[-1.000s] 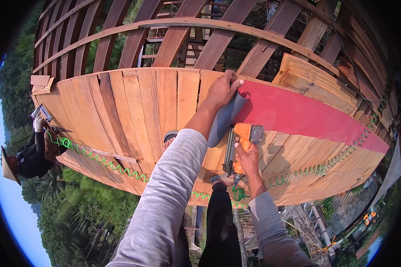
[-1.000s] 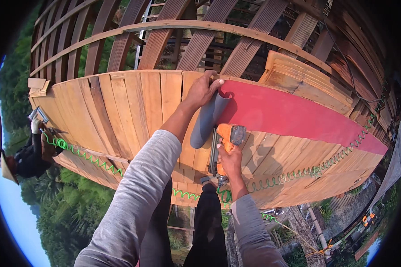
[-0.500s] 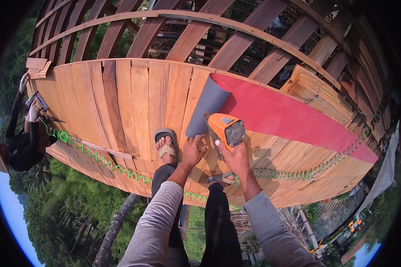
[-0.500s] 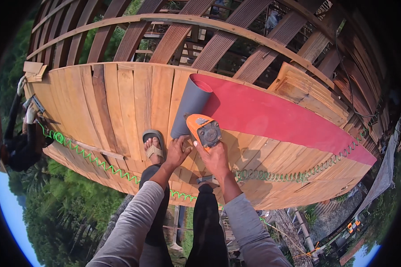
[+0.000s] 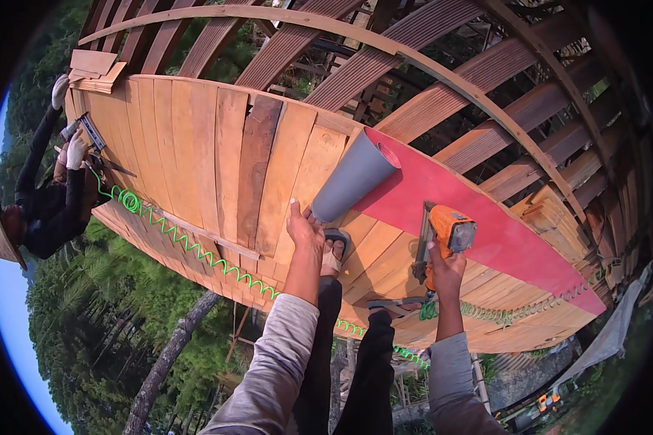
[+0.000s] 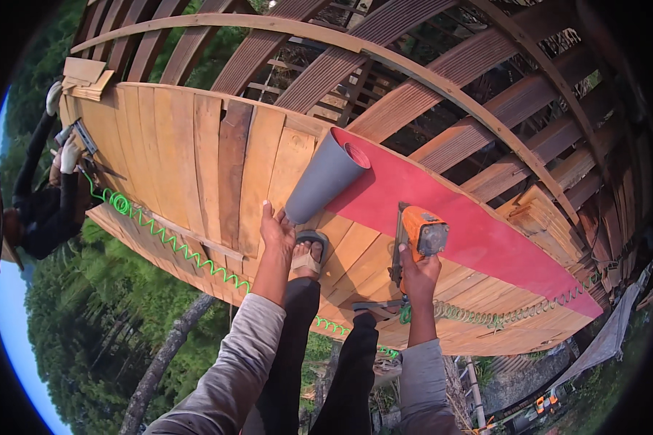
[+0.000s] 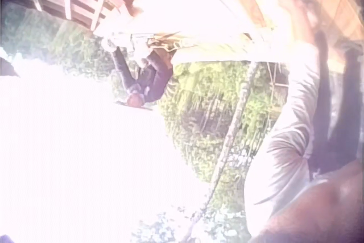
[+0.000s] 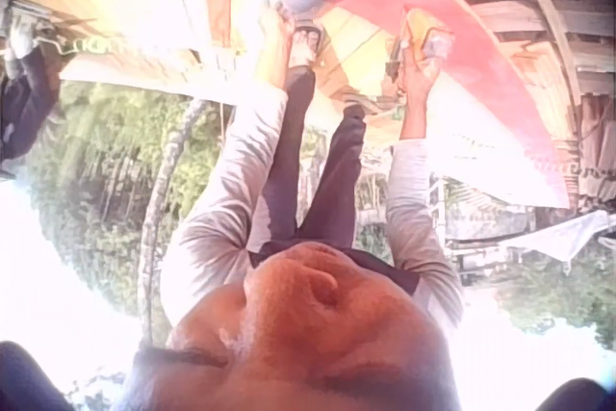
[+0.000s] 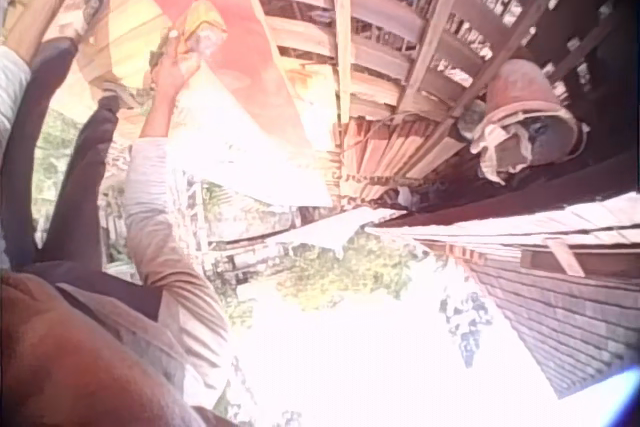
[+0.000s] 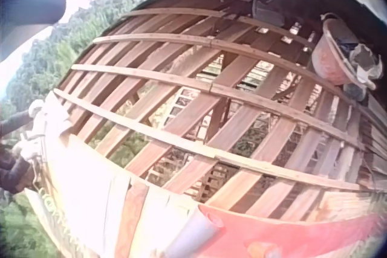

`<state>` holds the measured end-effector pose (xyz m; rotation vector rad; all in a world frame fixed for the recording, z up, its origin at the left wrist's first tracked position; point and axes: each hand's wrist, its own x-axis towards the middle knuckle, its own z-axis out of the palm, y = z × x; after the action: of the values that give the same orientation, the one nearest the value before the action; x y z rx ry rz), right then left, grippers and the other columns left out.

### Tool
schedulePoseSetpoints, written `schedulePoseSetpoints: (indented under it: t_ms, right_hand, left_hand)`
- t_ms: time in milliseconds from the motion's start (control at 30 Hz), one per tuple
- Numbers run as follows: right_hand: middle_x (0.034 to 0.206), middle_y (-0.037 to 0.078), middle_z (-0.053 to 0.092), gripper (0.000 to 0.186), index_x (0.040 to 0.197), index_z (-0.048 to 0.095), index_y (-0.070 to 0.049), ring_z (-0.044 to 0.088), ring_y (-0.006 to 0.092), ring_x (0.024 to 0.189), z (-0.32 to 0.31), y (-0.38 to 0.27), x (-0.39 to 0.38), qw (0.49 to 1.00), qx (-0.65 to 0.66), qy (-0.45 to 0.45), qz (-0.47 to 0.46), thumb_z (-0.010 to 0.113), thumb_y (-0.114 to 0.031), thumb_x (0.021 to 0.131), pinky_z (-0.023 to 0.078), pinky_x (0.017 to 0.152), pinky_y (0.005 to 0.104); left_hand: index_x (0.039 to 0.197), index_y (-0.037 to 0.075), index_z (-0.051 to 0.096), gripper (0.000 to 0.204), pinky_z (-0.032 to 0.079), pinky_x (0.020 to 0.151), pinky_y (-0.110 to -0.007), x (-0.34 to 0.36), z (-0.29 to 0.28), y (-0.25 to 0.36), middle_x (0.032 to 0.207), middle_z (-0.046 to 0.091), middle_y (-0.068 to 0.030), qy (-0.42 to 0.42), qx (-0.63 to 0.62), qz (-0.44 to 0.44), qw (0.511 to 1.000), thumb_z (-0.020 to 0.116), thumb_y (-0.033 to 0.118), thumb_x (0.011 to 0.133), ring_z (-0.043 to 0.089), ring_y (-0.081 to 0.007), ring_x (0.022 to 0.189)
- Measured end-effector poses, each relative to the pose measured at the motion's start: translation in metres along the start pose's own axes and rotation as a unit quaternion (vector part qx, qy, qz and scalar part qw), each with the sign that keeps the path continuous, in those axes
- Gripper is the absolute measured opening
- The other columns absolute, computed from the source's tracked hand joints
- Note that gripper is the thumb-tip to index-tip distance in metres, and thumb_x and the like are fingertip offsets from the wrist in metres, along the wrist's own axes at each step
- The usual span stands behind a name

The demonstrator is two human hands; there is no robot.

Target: The person installs shingles on a wooden roof using a pneumatic nail gun, aligning a red underlayment strip and then placing and securing individual wooden shingles over it.

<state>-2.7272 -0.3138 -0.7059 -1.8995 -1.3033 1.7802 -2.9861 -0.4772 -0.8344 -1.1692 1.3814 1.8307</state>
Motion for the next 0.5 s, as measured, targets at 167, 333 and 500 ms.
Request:
schedulePoseSetpoints:
  t_ms: [167,333,500]
  right_hand:
    - [0.082,0.011,0.072,0.021,0.1,0.072,0.0,0.068,0.025,0.067,0.082,-0.019,0.004,0.976,-0.165,-0.053,-0.13,0.079,-0.018,0.092,0.053,0.062,0.0378]
    - [0.089,0.017,0.075,0.018,0.102,0.071,0.002,0.074,0.035,0.078,0.16,-0.035,0.003,0.933,-0.221,-0.165,-0.231,0.076,-0.009,0.088,0.056,0.072,0.0429]
    - [0.101,0.025,0.073,0.075,0.151,0.047,-0.006,0.071,0.0457,0.09,0.169,-0.049,-0.007,0.931,-0.192,-0.166,-0.264,0.076,-0.007,0.081,0.056,0.078,0.0506]
  left_hand:
    - [0.157,0.011,0.025,0.084,0.053,0.103,-0.059,-0.001,-0.009,0.025,0.145,0.046,-0.0225,0.019,-0.076,-0.026,0.997,0.075,0.042,0.097,0.059,-0.0378,0.126]
    - [0.165,0.013,0.015,0.109,0.048,0.112,-0.059,0.015,-0.016,0.075,0.165,0.017,-0.0247,0.044,-0.054,0.115,0.991,0.086,0.04,0.087,0.038,-0.0456,0.147]
    - [0.169,0.014,0.005,0.14,0.025,0.125,-0.061,-0.016,0.018,0.071,0.172,-0.005,-0.0277,-0.145,0.581,0.46,0.655,0.097,0.044,0.068,0.008,-0.05,0.158]
